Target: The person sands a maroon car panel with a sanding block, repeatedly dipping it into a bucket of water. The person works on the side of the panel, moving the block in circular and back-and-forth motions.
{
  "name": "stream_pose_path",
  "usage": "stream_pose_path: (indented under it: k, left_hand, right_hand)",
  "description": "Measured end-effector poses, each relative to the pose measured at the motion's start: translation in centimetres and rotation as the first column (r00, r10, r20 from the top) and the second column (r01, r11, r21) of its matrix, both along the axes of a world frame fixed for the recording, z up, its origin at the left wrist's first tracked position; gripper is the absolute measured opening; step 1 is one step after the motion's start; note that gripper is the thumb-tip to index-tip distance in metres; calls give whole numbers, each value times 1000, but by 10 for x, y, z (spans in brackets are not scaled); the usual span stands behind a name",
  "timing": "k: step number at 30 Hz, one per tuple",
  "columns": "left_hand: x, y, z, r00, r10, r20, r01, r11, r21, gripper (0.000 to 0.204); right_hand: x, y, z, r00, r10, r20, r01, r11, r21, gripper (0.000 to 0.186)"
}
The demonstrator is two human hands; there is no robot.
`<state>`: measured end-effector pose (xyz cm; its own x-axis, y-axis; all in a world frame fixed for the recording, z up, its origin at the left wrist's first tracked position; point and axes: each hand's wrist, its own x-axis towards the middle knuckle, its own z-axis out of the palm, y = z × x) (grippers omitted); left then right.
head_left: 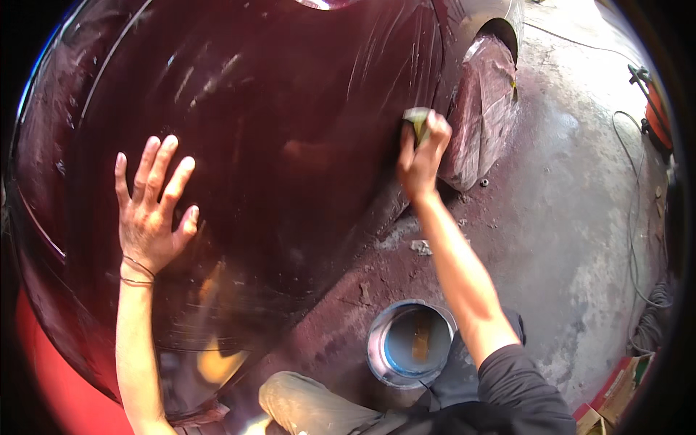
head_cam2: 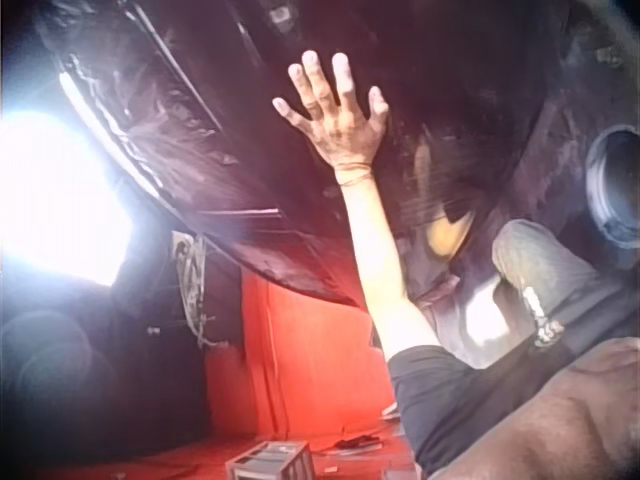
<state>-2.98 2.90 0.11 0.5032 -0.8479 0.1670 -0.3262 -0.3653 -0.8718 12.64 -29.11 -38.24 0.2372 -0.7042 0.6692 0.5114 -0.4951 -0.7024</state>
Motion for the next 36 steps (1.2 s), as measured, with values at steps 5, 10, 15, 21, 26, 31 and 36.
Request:
stream_pose_path:
  k: [5,10,15,21,26,31,36]
  left_hand:
    - [0,5,1,1000,-5,0,5,999,-49,69]
    - [2,6,-2,999,-43,18,44,998,-49,60]
    - [8,16,-4,991,-126,52,128,990,-52,62]
    - [19,13,-18,966,-241,96,251,962,-109,52]
    - [31,28,-15,955,-247,166,252,968,-7,49]
    - [31,21,-16,946,-284,154,290,957,-16,50]
    - [29,22,-13,938,-336,82,340,939,-49,52]
  right_hand:
    - [33,-55,90,992,-11,-122,40,970,239,54]
    - [-65,139,44,997,57,51,-58,998,30,60]
    - [-114,201,32,983,143,118,-126,982,-138,59]
    - [-55,99,86,980,90,-175,14,853,521,51]
    - [-170,309,108,992,94,88,-94,996,-6,61]
    - [-136,250,98,984,72,160,-61,996,-72,55]
    - [-100,204,96,997,72,-3,-68,961,266,52]
